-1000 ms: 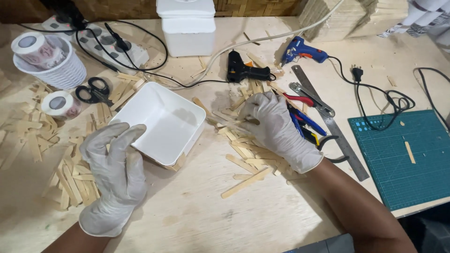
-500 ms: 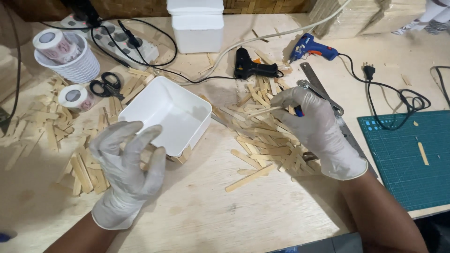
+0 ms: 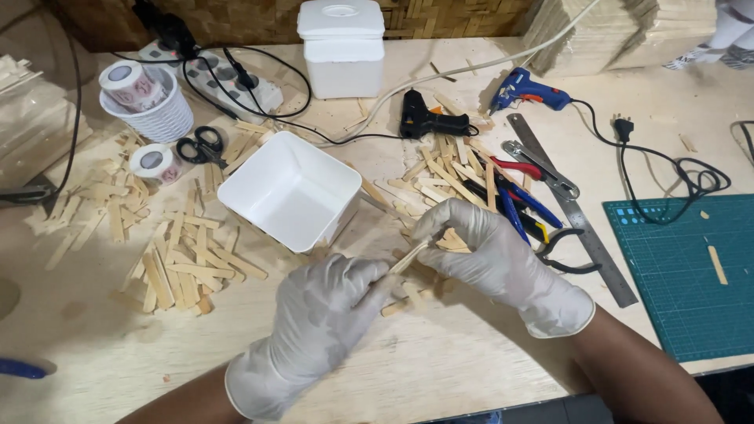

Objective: The person is decorating a white plastic container by gluing wooden popsicle sticks to its outer surface using a hot glue gun.

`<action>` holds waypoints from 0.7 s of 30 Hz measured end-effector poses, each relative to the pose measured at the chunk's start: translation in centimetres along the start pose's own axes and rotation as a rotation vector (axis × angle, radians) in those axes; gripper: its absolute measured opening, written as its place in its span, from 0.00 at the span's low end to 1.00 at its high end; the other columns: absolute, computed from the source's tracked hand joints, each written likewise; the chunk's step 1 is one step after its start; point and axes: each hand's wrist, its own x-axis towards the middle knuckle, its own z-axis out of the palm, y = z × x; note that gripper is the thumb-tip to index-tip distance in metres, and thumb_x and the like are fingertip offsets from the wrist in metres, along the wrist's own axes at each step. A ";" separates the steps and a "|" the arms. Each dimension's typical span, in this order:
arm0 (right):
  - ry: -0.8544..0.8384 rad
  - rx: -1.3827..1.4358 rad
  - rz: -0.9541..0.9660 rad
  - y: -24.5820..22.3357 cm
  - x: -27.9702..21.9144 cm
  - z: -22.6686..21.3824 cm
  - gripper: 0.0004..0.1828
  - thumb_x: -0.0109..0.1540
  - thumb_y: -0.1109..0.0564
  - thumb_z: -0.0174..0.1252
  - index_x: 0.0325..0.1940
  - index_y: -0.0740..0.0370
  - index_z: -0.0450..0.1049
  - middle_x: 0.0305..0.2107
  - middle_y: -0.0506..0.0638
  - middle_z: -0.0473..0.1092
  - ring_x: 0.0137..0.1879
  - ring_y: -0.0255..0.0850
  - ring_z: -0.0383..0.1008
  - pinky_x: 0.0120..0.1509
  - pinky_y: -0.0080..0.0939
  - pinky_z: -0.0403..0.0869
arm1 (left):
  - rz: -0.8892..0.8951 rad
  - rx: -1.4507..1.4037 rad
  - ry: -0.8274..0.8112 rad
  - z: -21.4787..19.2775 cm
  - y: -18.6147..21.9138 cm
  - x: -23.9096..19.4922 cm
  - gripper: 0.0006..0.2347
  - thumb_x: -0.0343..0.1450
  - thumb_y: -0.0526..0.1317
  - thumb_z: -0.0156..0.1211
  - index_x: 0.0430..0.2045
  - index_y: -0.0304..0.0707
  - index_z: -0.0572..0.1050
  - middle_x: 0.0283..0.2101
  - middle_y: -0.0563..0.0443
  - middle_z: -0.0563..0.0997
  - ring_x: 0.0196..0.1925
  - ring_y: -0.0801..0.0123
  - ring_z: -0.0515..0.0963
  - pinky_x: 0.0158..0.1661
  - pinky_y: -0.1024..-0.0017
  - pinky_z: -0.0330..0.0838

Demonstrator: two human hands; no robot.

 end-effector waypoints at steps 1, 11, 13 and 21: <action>-0.002 0.001 0.000 0.3 0.1 -0.1 0.07 0.57 0.65 0.67 0.37 0.66 0.75 0.32 0.59 0.76 0.17 0.48 0.76 0.16 0.40 0.79 | -0.001 0.002 -0.001 0.4 0.2 -0.2 0.05 0.70 0.47 0.68 0.28 0.54 0.80 0.18 0.53 0.74 0.20 0.63 0.72 0.17 0.64 0.62; 0.023 -0.081 -0.005 2.7 1.9 -0.3 0.17 0.49 0.69 0.75 0.34 0.60 0.76 0.29 0.49 0.73 0.28 0.41 0.76 0.37 0.37 0.78 | -0.535 -0.437 -0.153 0.9 0.8 -0.3 0.05 0.65 0.50 0.66 0.26 0.61 0.87 0.18 0.64 0.78 0.15 0.76 0.69 0.26 0.76 0.68; 0.057 0.018 0.071 0.9 1.8 -0.2 0.15 0.51 0.75 0.71 0.32 0.64 0.74 0.30 0.53 0.69 0.22 0.49 0.79 0.27 0.42 0.84 | -0.497 -0.457 -0.087 0.6 0.8 0.1 0.05 0.66 0.49 0.68 0.26 0.58 0.87 0.22 0.64 0.77 0.16 0.76 0.68 0.25 0.76 0.66; 0.402 -1.496 -0.563 5.0 5.3 -5.5 0.30 0.60 0.25 0.56 0.60 0.36 0.80 0.46 0.41 0.79 0.45 0.45 0.75 0.51 0.47 0.71 | -0.807 -0.849 -0.253 0.0 1.1 0.6 0.06 0.67 0.41 0.67 0.29 0.45 0.89 0.28 0.62 0.91 0.27 0.87 0.80 0.33 0.84 0.75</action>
